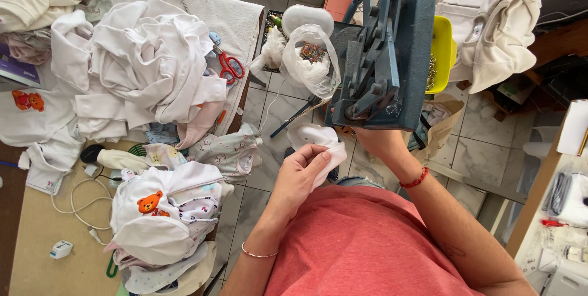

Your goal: Attaching metal snaps to baby onesies using a manual press machine.

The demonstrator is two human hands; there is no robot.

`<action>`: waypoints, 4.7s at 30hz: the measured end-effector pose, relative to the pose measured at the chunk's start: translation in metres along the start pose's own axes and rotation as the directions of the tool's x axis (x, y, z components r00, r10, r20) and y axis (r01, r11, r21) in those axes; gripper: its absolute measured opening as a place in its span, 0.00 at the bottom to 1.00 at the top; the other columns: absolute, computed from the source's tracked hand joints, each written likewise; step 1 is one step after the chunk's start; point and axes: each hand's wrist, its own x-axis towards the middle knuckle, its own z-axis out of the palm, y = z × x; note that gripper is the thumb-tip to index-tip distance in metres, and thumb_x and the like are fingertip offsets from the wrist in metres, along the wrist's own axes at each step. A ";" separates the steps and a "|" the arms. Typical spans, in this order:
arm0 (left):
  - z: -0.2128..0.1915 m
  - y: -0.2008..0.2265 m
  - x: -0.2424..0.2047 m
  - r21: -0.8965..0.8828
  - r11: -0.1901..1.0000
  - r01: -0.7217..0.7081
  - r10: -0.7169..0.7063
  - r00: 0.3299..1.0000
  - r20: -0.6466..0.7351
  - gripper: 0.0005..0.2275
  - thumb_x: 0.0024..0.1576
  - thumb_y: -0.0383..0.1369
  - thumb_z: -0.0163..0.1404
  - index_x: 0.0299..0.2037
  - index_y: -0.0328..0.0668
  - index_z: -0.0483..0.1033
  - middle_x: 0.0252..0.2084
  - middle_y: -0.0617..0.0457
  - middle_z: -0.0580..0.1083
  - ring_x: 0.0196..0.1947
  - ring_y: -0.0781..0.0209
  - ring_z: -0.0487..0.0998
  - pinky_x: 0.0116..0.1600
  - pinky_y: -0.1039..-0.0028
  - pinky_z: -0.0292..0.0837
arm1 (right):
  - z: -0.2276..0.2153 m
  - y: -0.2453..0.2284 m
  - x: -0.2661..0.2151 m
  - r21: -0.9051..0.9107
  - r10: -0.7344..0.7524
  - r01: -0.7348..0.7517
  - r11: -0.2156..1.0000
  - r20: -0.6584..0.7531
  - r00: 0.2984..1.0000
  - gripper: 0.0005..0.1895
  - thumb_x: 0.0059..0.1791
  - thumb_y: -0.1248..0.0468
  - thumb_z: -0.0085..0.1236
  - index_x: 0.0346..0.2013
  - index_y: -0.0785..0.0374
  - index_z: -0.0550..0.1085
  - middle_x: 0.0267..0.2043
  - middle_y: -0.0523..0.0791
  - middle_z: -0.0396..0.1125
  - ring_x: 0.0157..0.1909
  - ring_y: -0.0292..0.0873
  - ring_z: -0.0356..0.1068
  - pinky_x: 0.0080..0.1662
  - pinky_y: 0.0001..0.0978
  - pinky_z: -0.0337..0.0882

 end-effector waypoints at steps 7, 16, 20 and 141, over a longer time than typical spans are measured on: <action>0.000 0.006 -0.002 0.154 0.987 -0.034 0.028 0.999 0.041 0.05 0.49 0.33 0.50 0.31 0.42 0.76 0.16 0.58 0.68 0.18 0.76 0.57 0.20 0.93 0.53 | -0.089 0.025 0.013 0.826 0.165 -0.448 -0.342 0.523 0.836 0.11 0.48 0.63 0.41 0.35 0.63 0.72 0.31 0.45 0.67 0.36 0.40 0.65 0.44 0.34 0.61; -0.001 0.022 0.011 0.454 0.874 -0.173 0.153 0.985 0.079 0.08 0.50 0.38 0.47 0.32 0.47 0.75 0.21 0.52 0.70 0.23 0.67 0.62 0.30 0.77 0.62 | -0.088 0.020 0.008 0.699 0.088 -0.480 -0.530 0.608 0.789 0.07 0.44 0.65 0.50 0.31 0.63 0.74 0.27 0.42 0.68 0.34 0.34 0.63 0.44 0.28 0.62; -0.002 0.020 0.037 0.514 0.811 -0.280 0.268 0.958 0.100 0.09 0.51 0.38 0.45 0.33 0.46 0.75 0.20 0.51 0.69 0.21 0.65 0.63 0.28 0.75 0.62 | -0.048 0.008 0.003 0.766 0.289 -0.426 -0.481 0.597 0.748 0.07 0.45 0.67 0.49 0.34 0.65 0.73 0.32 0.46 0.68 0.35 0.37 0.65 0.44 0.33 0.63; 0.029 0.045 -0.001 0.591 0.799 0.112 -0.181 0.982 0.057 0.08 0.49 0.39 0.44 0.29 0.48 0.74 0.17 0.64 0.60 0.20 0.73 0.56 0.30 0.83 0.53 | -0.005 0.126 0.023 0.775 0.566 -0.587 0.234 0.383 0.730 0.08 0.40 0.75 0.50 0.33 0.67 0.72 0.33 0.49 0.66 0.35 0.42 0.64 0.39 0.29 0.66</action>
